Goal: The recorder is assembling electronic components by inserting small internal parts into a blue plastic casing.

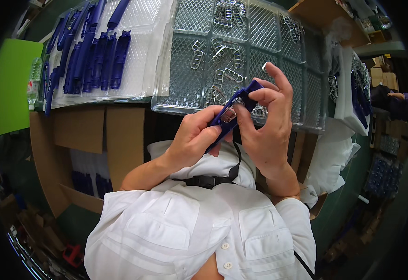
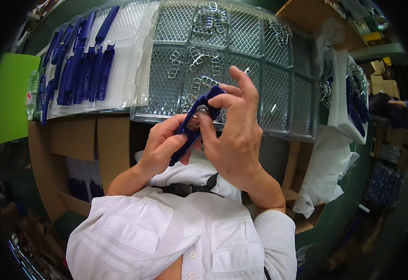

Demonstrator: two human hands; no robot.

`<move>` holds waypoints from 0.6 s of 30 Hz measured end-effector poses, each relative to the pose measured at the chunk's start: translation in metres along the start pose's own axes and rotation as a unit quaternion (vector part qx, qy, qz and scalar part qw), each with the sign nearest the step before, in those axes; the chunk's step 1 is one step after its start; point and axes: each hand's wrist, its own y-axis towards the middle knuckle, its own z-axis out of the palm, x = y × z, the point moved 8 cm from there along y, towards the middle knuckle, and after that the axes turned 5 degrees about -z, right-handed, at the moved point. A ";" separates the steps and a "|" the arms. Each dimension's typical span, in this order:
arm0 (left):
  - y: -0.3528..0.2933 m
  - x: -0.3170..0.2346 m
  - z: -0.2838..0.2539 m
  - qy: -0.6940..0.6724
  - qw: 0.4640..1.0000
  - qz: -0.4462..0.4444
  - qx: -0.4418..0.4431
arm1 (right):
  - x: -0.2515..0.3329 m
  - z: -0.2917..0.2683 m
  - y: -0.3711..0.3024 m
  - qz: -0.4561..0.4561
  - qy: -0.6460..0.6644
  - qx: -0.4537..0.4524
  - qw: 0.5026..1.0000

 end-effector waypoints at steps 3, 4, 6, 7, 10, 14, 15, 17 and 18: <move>-0.003 -0.004 -0.001 0.024 0.999 0.016 -0.021 | 0.000 -0.001 -0.001 0.045 0.015 -0.016 0.999; -0.003 -0.005 -0.001 0.025 0.999 0.028 -0.024 | -0.004 -0.002 -0.002 0.085 0.036 -0.018 0.996; -0.003 -0.005 0.001 0.028 0.999 0.038 -0.026 | -0.014 -0.001 -0.004 0.093 0.060 0.018 0.994; -0.001 -0.009 0.002 0.059 0.996 0.061 -0.038 | -0.020 0.004 -0.006 0.136 0.126 0.041 0.982; 0.005 -0.017 0.005 0.141 0.984 0.080 -0.073 | -0.027 0.013 -0.010 0.196 0.215 0.064 0.955; 0.017 -0.013 0.003 0.189 0.976 0.039 -0.098 | -0.041 0.020 -0.019 0.213 0.220 0.062 0.950; 0.018 -0.009 0.002 0.166 0.979 0.040 -0.107 | -0.041 0.020 -0.021 0.207 0.221 0.055 0.951; 0.019 -0.004 0.000 0.170 0.979 0.040 -0.107 | -0.039 0.019 -0.021 0.202 0.210 0.040 0.956; 0.019 -0.004 0.001 0.174 0.978 0.050 -0.103 | -0.041 0.022 -0.022 0.210 0.213 0.041 0.953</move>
